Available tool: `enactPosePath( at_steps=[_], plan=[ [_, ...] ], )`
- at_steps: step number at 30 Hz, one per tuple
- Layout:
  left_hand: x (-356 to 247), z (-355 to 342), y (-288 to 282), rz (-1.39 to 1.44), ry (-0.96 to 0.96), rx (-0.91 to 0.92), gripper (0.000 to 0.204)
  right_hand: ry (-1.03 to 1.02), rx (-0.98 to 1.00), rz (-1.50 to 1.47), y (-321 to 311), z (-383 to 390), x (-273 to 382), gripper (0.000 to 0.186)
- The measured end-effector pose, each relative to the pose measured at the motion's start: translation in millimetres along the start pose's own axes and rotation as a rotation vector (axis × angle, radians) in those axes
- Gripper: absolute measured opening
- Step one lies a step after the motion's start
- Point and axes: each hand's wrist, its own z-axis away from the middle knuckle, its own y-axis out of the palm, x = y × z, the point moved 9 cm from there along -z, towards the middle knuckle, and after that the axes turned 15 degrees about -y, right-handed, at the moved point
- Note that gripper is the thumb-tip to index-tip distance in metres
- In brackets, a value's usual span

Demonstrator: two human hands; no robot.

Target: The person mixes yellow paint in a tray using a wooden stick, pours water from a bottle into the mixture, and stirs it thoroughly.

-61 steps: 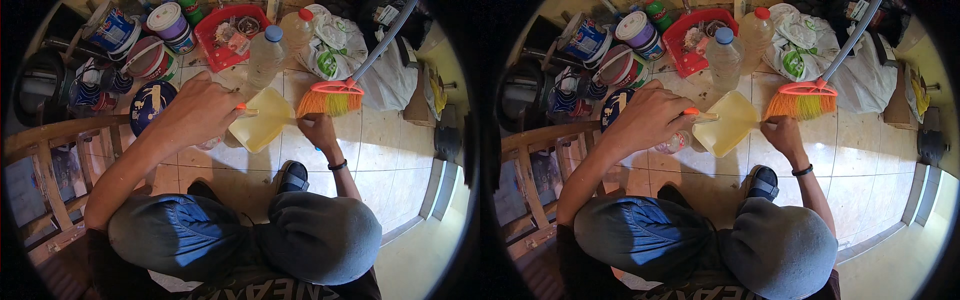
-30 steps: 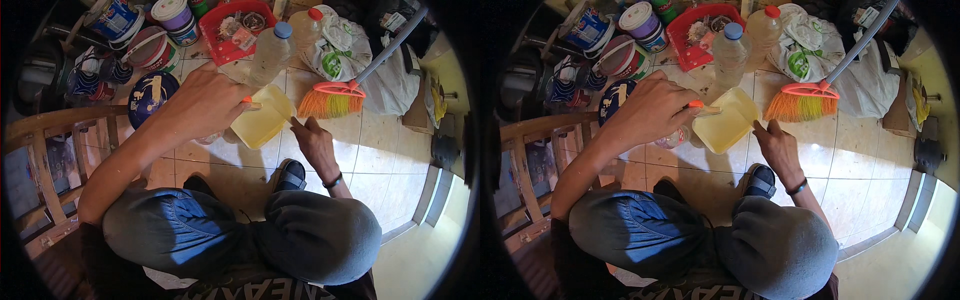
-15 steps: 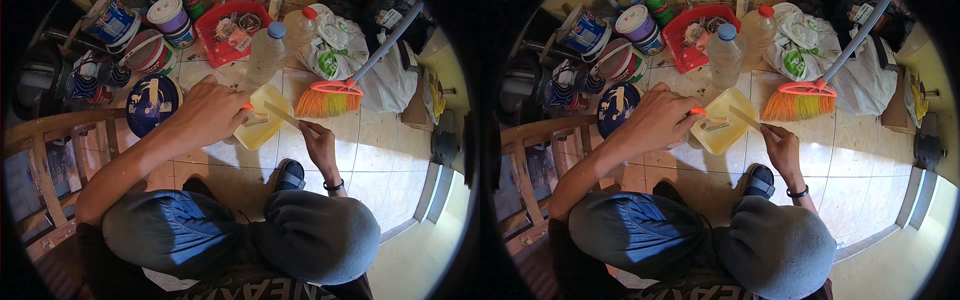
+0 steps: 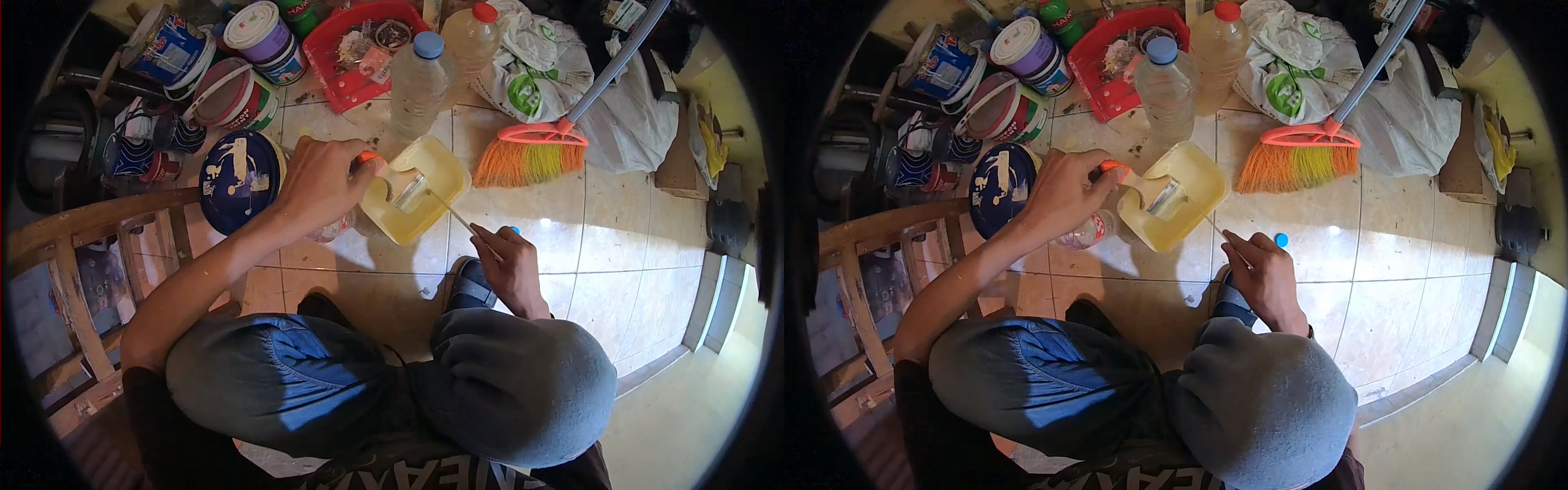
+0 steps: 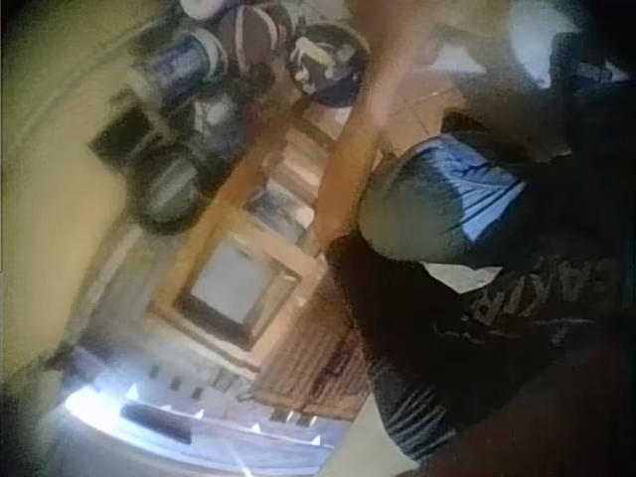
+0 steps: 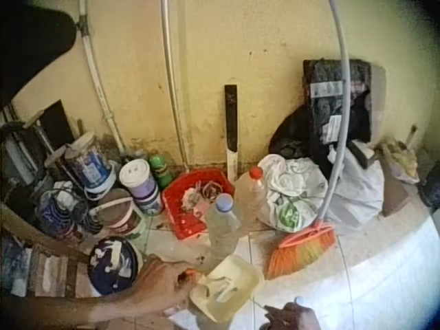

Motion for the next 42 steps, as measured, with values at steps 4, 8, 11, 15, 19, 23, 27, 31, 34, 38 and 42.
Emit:
enactPosePath(
  at_steps=[4, 8, 11, 15, 19, 23, 27, 31, 34, 38, 42],
  plan=[
    [-1, 6, -1, 0.034, 0.066, 0.023, 0.026, 0.098, -0.08, -0.07, -16, 5, -21, 0.025],
    [-13, 21, -1, -0.058, 0.197, 0.014, 0.022, 0.43, -0.245, -0.393, -13, 17, -63, 0.034],
    [-22, 37, -2, -0.126, 0.287, 0.017, 0.021, 0.697, -0.325, -0.908, 24, 23, -74, 0.031],
    [-30, 58, 1, -0.102, 0.454, -0.033, 0.022, 0.985, -0.37, -1.322, 72, 27, -76, 0.02],
    [-28, 70, 10, -0.115, 0.532, -0.076, 0.025, 1.137, -0.319, -1.626, 99, 41, -69, 0.017],
    [-26, 83, 12, -0.161, 0.58, -0.136, 0.031, 1.213, -0.348, -1.735, 86, 59, -59, 0.022],
    [-28, 87, 10, -0.178, 0.602, -0.191, 0.034, 1.269, -0.38, -1.7, 63, 90, -60, 0.022],
    [-24, 93, 12, -0.217, 0.632, -0.177, 0.036, 1.33, -0.377, -1.626, 47, 105, -66, 0.025],
    [-18, 98, 11, -0.228, 0.644, -0.206, 0.039, 1.309, -0.358, -1.615, 34, 101, -66, 0.025],
    [-11, 102, 9, -0.279, 0.637, -0.213, 0.041, 1.218, -0.368, -1.269, 13, 88, -70, 0.03],
    [-9, 112, 13, -0.318, 0.719, -0.275, 0.039, 0.786, -0.362, -0.837, -9, 53, -57, 0.03]
  ],
)
